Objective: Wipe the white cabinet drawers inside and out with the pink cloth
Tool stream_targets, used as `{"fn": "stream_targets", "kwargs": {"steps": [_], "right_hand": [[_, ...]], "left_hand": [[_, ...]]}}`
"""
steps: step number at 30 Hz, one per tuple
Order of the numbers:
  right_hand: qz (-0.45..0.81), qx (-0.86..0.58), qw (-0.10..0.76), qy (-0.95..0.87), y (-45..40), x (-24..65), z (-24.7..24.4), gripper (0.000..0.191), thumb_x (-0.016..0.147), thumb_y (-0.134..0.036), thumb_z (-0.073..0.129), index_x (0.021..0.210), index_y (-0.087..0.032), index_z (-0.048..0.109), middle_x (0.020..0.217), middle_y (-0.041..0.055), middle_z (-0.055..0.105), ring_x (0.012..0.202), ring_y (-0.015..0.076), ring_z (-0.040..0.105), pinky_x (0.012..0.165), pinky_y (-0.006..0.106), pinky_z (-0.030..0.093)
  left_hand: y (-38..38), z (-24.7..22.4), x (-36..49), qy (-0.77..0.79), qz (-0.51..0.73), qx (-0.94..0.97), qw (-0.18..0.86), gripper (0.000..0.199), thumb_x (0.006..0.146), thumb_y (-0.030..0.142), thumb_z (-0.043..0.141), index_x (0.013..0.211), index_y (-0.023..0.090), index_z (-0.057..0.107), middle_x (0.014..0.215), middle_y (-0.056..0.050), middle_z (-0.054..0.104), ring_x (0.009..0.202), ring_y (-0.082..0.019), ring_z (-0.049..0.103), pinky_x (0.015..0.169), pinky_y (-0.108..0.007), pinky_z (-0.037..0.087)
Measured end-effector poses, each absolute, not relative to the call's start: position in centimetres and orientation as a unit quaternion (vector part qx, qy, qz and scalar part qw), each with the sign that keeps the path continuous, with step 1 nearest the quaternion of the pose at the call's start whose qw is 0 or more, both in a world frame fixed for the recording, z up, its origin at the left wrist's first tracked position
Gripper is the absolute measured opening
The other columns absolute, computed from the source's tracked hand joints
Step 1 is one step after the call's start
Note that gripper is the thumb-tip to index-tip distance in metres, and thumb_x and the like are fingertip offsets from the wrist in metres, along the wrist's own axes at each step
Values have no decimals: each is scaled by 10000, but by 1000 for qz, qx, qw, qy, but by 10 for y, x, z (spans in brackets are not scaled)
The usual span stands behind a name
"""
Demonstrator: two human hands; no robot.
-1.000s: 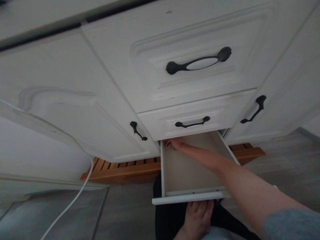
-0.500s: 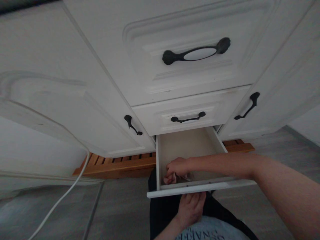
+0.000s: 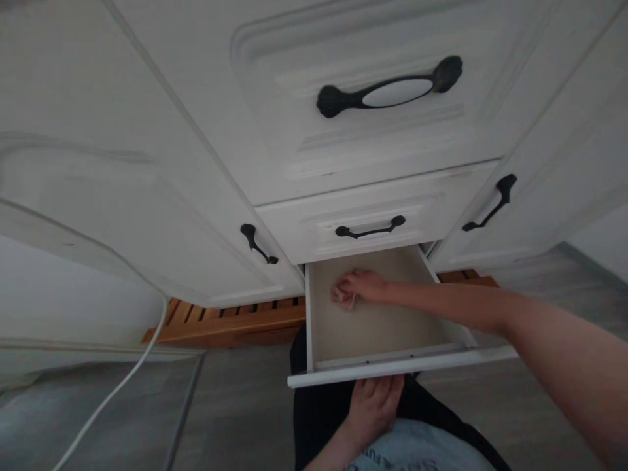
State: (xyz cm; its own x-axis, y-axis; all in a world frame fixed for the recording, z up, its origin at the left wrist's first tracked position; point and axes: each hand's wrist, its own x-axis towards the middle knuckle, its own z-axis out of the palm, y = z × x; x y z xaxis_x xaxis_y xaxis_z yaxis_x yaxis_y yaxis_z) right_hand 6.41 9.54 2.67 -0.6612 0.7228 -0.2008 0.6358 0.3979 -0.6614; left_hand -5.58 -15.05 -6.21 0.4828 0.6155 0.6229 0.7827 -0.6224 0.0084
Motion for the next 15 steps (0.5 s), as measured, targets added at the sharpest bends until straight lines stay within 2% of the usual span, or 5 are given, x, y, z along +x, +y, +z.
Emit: {"fn": "stream_targets", "kwargs": {"steps": [3, 6, 8, 11, 15], "right_hand": [[364, -312, -11, -877, 43, 80, 20, 188, 823, -246, 683, 993, -301, 742, 1142, 17, 697, 1039, 227, 583, 740, 275, 410], [383, -244, -50, -890, 31, 89, 24, 246, 825, -214, 635, 1036, -286, 740, 1038, 26, 690, 900, 194, 603, 668, 254, 394], [405, -249, -21, -880, 44, 80, 30, 312, 787, -125, 591, 1034, -249, 734, 1011, 33, 663, 884, 181, 602, 684, 250, 411], [440, -228, 61, -867, 60, 38, 36, 416, 729, -28, 537, 1074, -196, 698, 1067, 47, 630, 985, 177, 595, 814, 261, 451], [504, -144, 154, -838, 35, -26, 29, 169, 797, -124, 591, 943, -176, 660, 952, 23, 647, 943, 165, 581, 898, 298, 469]], "left_hand": [[-150, -67, -54, -409, -306, -848, 143, 451, 824, 248, 589, 1266, 295, 662, 1066, -24, 722, 932, -168, 618, 891, -298, 462], [-149, -64, -53, -406, -297, -854, 133, 462, 822, 271, 587, 1279, 284, 654, 1074, -34, 720, 957, -184, 616, 936, -320, 460], [-149, -59, -54, -409, -287, -857, 127, 466, 825, 289, 589, 1286, 275, 650, 1081, -36, 716, 957, -181, 612, 932, -315, 465], [-150, -55, -55, -414, -279, -858, 121, 456, 828, 298, 595, 1279, 271, 655, 1086, -36, 709, 933, -169, 601, 905, -295, 471], [-153, -55, -57, -417, -264, -860, 132, 424, 831, 297, 603, 1250, 297, 673, 1118, -33, 691, 941, -173, 588, 899, -294, 475]]}}
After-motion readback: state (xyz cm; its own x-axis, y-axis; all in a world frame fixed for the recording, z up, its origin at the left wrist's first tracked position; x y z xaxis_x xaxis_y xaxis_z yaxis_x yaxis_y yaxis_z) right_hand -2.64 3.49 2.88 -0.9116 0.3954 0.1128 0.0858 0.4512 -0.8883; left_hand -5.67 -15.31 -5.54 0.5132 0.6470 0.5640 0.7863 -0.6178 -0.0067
